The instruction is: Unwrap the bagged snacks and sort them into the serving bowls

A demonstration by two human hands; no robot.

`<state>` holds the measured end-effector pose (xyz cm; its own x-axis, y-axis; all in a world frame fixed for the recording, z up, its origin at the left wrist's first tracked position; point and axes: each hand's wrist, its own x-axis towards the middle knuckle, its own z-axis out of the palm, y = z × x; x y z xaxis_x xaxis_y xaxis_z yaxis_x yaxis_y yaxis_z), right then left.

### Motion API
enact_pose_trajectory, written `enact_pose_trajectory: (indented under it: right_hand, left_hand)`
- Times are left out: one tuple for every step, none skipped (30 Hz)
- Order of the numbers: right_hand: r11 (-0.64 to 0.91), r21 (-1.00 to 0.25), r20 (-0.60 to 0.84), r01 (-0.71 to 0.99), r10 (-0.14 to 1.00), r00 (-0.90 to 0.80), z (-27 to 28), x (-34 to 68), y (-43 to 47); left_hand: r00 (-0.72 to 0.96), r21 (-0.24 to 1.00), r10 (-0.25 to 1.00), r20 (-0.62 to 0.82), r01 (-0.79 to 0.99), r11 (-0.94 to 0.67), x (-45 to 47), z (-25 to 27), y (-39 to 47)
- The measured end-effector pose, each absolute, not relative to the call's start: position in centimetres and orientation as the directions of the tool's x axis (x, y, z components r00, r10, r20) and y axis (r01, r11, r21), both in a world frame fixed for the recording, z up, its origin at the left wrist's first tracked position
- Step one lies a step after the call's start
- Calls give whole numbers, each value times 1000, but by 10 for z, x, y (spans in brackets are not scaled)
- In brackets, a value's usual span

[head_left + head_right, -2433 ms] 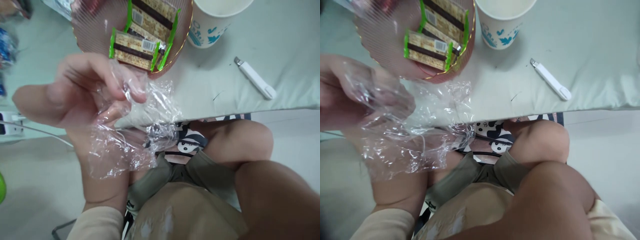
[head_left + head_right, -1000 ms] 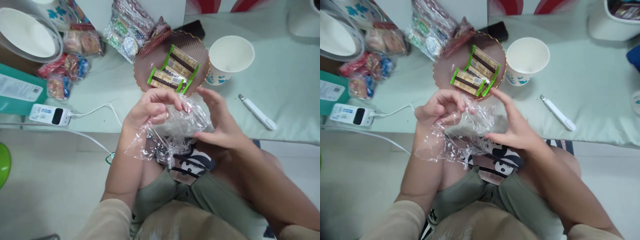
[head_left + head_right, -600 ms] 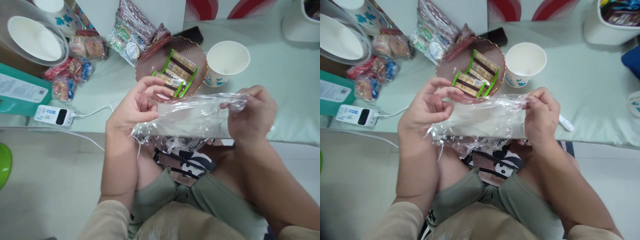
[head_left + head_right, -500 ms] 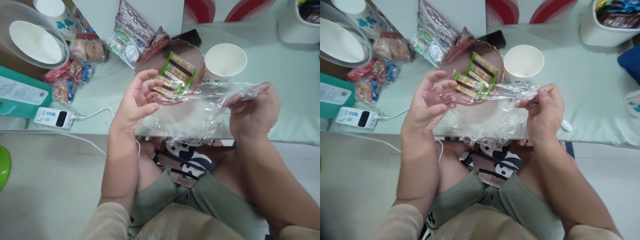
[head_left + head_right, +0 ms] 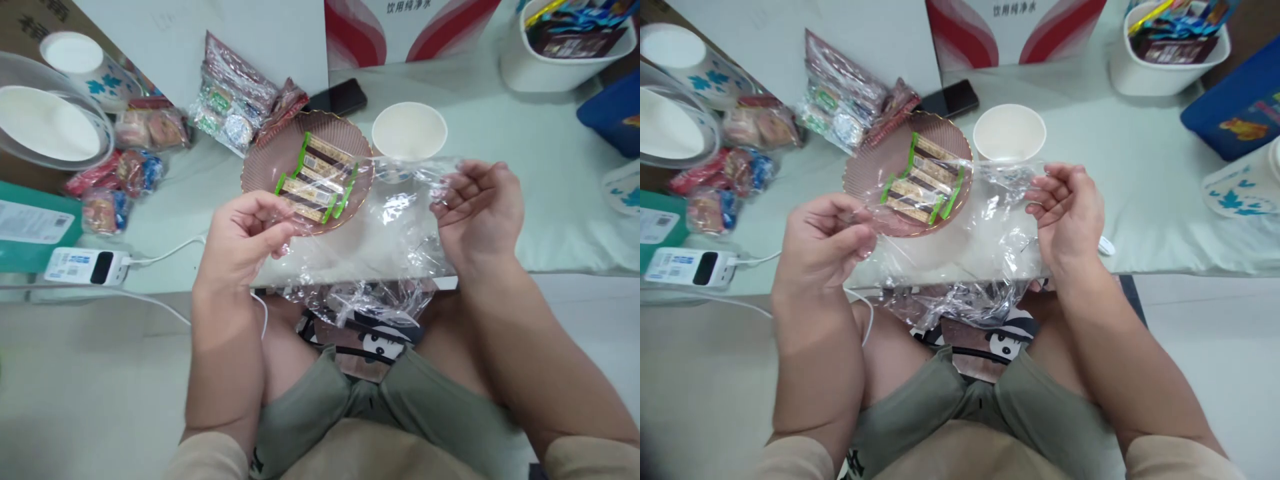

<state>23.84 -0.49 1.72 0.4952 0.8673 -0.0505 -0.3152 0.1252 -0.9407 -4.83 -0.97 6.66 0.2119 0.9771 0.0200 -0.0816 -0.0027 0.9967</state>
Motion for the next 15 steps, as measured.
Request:
enact_pose_trajectory:
  right_hand:
    - [83, -933, -106, -349, 865, 490, 14, 242, -3]
    - [49, -926, -151, -375, 861, 485, 11, 245, -1]
    - [24, -920, -182, -392, 859, 479, 7, 248, 0]
    - [8, -914, -202, -405, 858, 473, 3, 250, 2]
    - [0, -909, -215, -417, 857, 469, 0, 252, 3]
    - [-2, -904, -223, -427, 855, 468, -2, 254, 4]
    - [0, -901, -226, -434, 854, 469, -4, 255, 4]
    - [4, -900, -224, -437, 854, 469, -5, 256, 4]
    - [7, -901, -218, -435, 857, 467, -6, 256, 4]
    - [10, -904, -208, -427, 862, 462, -6, 256, 4]
    - [11, -911, -194, -412, 870, 452, -6, 254, 4]
    - [11, -921, -177, -390, 880, 441, -6, 252, 4]
    - [10, -933, -155, -360, 891, 426, -7, 250, 3]
    - [11, -947, -127, -320, 904, 409, -7, 246, 3]
    - [18, -964, -90, -266, 916, 391, -8, 242, 3]
  left_hand:
    - [204, 991, 978, 32, -131, -5, -50, 64, -7]
    - [208, 985, 977, 41, -173, -5, -52, 62, -5]
    - [217, 979, 975, 48, -205, -2, -53, 61, -3]
    - [226, 974, 973, 48, -225, 4, -55, 60, -1]
    - [232, 972, 972, 43, -233, 13, -56, 59, 0]
    - [233, 972, 972, 36, -234, 20, -57, 58, 1]
    - [233, 972, 972, 31, -234, 25, -57, 57, 1]
    - [229, 972, 973, 31, -235, 24, -57, 56, 1]
    - [228, 971, 973, 34, -236, 22, -57, 56, 1]
    - [228, 971, 973, 39, -240, 18, -57, 55, 1]
    - [230, 970, 972, 43, -243, 14, -56, 55, 1]
    - [238, 970, 970, 44, -242, 15, -56, 55, 1]
    - [254, 972, 966, 39, -235, 23, -56, 56, 1]
    - [277, 974, 961, 27, -223, 36, -56, 56, 1]
    - [298, 978, 954, 10, -202, 53, -56, 57, 1]
